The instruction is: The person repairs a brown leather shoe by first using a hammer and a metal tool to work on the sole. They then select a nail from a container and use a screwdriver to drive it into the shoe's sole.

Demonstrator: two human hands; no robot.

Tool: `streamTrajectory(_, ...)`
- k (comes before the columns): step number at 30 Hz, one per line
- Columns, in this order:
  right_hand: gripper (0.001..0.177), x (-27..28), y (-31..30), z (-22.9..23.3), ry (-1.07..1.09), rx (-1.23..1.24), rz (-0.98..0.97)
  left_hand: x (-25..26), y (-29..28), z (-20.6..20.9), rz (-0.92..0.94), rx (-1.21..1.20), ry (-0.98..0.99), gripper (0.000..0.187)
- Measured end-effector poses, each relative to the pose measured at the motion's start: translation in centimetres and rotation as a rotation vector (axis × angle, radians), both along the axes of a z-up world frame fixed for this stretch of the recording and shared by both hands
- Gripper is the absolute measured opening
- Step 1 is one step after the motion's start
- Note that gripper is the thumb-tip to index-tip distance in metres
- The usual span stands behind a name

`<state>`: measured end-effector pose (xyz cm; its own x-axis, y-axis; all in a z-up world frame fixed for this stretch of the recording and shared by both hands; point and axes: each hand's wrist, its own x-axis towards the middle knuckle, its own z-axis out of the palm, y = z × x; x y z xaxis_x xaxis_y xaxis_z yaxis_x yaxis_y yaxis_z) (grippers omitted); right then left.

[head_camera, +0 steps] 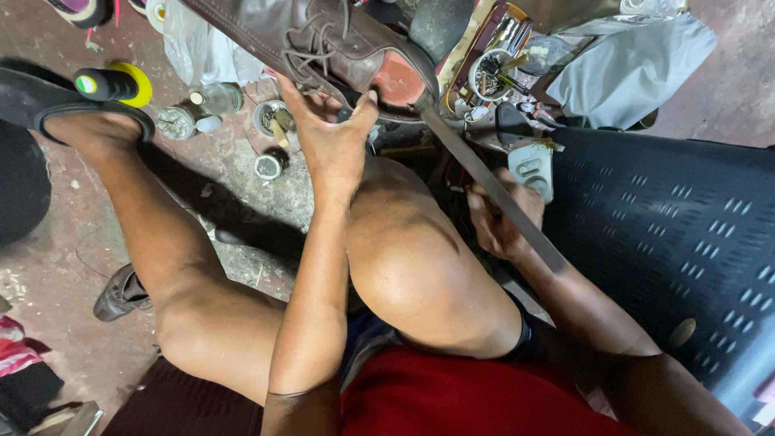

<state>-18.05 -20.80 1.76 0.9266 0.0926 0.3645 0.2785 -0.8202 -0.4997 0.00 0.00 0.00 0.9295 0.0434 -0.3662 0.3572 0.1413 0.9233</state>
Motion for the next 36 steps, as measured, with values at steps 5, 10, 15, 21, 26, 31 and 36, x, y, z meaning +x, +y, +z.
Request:
streamTrajectory(5, 0.016, 0.9, 0.9, 0.3, 0.132, 0.068, -0.025, -0.3, 0.4, 0.5, -0.033, -0.021, -0.048, 0.111)
streamTrajectory(10, 0.004, 1.2, 2.3, 1.1, 0.231, 0.637, -0.124, -1.5, 0.9, -0.2, -0.020, -0.085, -0.049, 0.111)
streamTrajectory(15, 0.023, 6.8, 2.9, 1.5, 0.385, 0.690, -0.321, -1.5, 0.7, -1.8, -0.004, -0.047, 0.011, 0.115)
streamTrajectory(21, 0.023, 12.1, 4.1, 1.2, 0.430, 0.811, -0.287, -1.7, 1.0, -1.2, 0.007, -0.258, -0.033, 0.117)
streamTrajectory(26, 0.023, 12.5, 3.5, 0.4, 0.441, 0.817, -0.347, -0.3, 3.7, 4.3, -0.183, 0.043, 0.421, 0.097)
streamTrajectory(31, 0.024, 12.1, 2.7, -0.2, 0.376, 0.880, -0.225, -0.8, 6.8, 13.0, -0.375, 0.999, 0.180, 0.031)
streamTrajectory(36, 0.025, 12.2, 2.6, -0.2, 0.343, 0.828, -0.158, 1.5, 4.0, 12.5, -0.676, 1.036, -0.867, 0.010)
